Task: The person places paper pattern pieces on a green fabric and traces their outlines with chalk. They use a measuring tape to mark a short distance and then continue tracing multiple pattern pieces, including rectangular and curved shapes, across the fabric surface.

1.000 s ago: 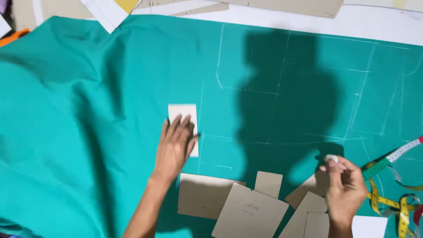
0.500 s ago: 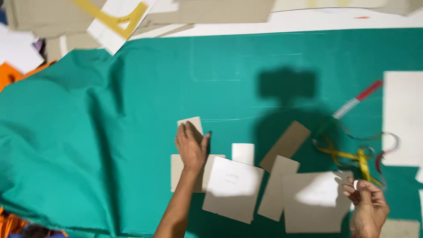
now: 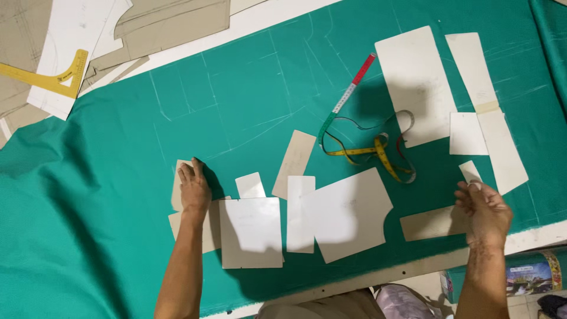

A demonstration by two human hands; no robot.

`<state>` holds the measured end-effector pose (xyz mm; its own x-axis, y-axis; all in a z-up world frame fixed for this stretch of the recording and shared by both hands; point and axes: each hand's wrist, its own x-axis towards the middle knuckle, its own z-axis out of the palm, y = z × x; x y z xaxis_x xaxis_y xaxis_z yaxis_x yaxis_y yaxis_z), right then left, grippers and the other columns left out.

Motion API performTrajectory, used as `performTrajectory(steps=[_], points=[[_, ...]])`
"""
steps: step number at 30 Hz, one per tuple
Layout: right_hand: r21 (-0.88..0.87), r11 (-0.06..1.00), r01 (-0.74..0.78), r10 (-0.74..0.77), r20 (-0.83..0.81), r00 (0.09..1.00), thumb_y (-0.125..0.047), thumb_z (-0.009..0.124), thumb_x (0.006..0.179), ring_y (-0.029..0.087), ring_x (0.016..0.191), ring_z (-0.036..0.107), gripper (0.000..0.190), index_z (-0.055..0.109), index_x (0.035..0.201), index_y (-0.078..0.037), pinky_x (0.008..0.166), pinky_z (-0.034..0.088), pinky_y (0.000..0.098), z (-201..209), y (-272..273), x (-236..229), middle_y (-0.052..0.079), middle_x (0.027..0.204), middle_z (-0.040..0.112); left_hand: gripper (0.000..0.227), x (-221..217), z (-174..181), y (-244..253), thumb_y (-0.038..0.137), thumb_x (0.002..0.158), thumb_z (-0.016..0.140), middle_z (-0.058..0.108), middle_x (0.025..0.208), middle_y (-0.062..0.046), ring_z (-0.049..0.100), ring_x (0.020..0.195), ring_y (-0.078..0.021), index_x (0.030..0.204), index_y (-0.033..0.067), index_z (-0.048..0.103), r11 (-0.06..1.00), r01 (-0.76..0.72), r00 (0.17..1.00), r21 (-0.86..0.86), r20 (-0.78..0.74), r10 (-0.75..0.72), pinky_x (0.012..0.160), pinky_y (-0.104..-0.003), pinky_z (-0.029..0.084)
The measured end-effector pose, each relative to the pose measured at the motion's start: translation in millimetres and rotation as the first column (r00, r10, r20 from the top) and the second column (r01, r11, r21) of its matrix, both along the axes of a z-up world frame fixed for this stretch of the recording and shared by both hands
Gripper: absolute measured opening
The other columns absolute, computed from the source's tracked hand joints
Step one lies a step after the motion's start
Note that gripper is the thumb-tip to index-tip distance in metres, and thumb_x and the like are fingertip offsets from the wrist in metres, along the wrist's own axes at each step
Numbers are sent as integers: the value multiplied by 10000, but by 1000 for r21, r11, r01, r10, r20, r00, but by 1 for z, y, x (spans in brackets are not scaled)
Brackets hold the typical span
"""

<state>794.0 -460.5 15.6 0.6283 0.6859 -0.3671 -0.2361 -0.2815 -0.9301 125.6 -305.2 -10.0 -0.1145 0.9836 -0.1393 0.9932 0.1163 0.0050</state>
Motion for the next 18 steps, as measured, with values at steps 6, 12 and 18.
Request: performTrajectory(steps=[6, 12, 18], points=[[-84, 995, -51, 68, 224, 972, -136, 587, 1141, 213, 882, 743, 243, 574, 1249, 82, 672, 523, 300, -17, 7, 52, 169, 1107, 750, 519, 34, 48, -12, -55, 1077, 399, 483, 1587, -215, 467, 1433, -374, 1590, 21, 378, 956, -130, 940, 264, 340, 34, 1195, -532, 441], [-147, 984, -105, 168, 529, 832, -143, 595, 1120, 223, 924, 756, 227, 598, 1210, 65, 782, 589, 315, -36, 22, 70, 181, 1062, 753, 689, 155, 53, -31, -173, 919, 465, 496, 1589, -111, 420, 1525, -319, 1564, 67, 430, 834, 287, 913, 471, 128, -387, 1292, -627, 168], [-254, 967, 26, 194, 795, 574, -188, 550, 1171, 353, 1054, 700, 244, 564, 1261, 39, 876, 536, 466, -69, 60, 107, 228, 1158, 713, 582, 270, 12, -62, 47, 983, 532, 452, 1595, -24, 324, 1542, -281, 1546, 171, 447, 813, 481, 827, 328, 138, -544, 1278, -640, 56]])
